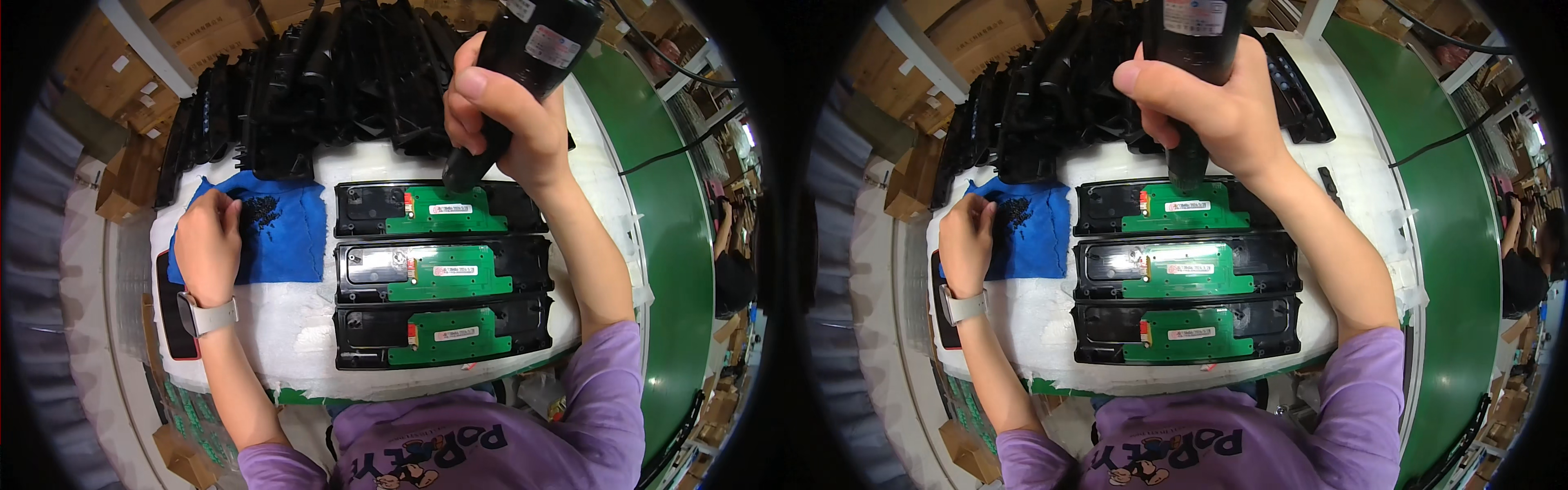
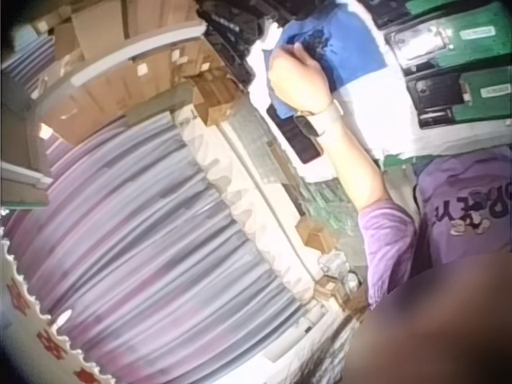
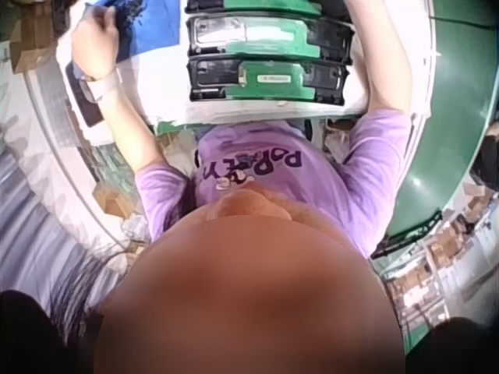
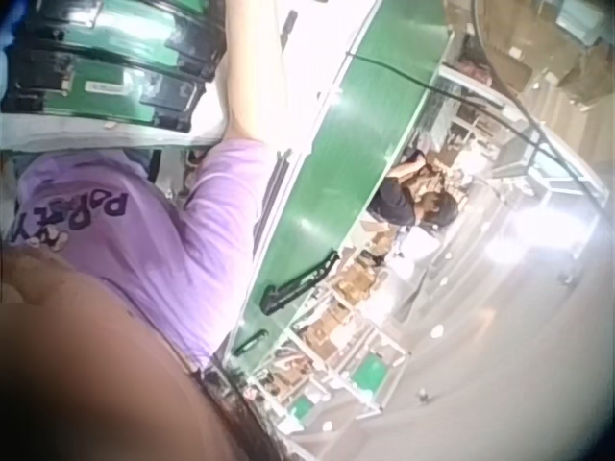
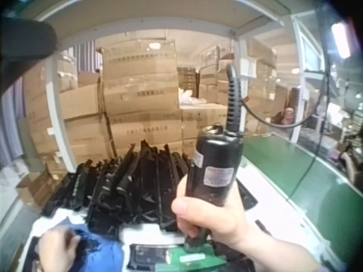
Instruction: Assembling components into electronic cartridges using an electric screwdriver.
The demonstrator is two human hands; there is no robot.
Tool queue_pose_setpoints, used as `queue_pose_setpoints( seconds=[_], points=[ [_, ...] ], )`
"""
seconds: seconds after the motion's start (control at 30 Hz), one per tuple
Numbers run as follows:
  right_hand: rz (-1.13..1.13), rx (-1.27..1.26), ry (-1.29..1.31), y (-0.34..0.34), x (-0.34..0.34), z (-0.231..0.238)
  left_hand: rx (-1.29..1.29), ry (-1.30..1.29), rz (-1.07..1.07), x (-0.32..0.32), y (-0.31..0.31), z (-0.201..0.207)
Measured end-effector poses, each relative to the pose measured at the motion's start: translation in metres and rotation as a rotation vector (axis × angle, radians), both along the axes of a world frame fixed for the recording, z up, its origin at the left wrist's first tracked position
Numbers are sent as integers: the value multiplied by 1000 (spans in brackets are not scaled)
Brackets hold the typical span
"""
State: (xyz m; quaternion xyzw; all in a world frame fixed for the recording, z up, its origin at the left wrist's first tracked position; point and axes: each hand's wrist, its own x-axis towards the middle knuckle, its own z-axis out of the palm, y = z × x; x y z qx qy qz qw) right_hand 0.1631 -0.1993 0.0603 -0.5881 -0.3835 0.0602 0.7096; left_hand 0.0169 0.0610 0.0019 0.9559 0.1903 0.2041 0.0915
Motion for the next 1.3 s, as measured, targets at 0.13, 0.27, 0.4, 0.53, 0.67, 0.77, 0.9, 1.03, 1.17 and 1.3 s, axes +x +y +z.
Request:
queue_pose_setpoints(
  seconds=[0.13,0.27,0.4,0.53,0.67,0.77,0.9,1.03,1.17,1.3],
  points=[
    [21,-35,-2,1,-3,0,-612,-105,-92,4,-11,4],
    [33,-31,3,1,-6,2,-1013,-121,-315,2,-23,-2],
    [109,-48,-63,-1,-10,1,-1190,9,-400,2,-55,5],
    [195,97,46,-6,-18,12,-1352,64,-439,-2,-75,7],
    [488,438,72,-11,-24,23,-1507,21,-459,-2,-88,3],
    [378,444,162,-15,-45,34,-1587,1,-488,-3,-93,-1],
    [480,484,108,-15,-42,28,-1704,-6,-487,-5,-99,0],
    [492,466,168,-15,-46,23,-1679,-19,-481,-6,-101,1],
    [438,394,148,-15,-40,22,-1630,-21,-506,-7,-98,-1],
    [481,359,110,-14,-37,21,-1618,-26,-499,-7,-98,1]
  ],
)
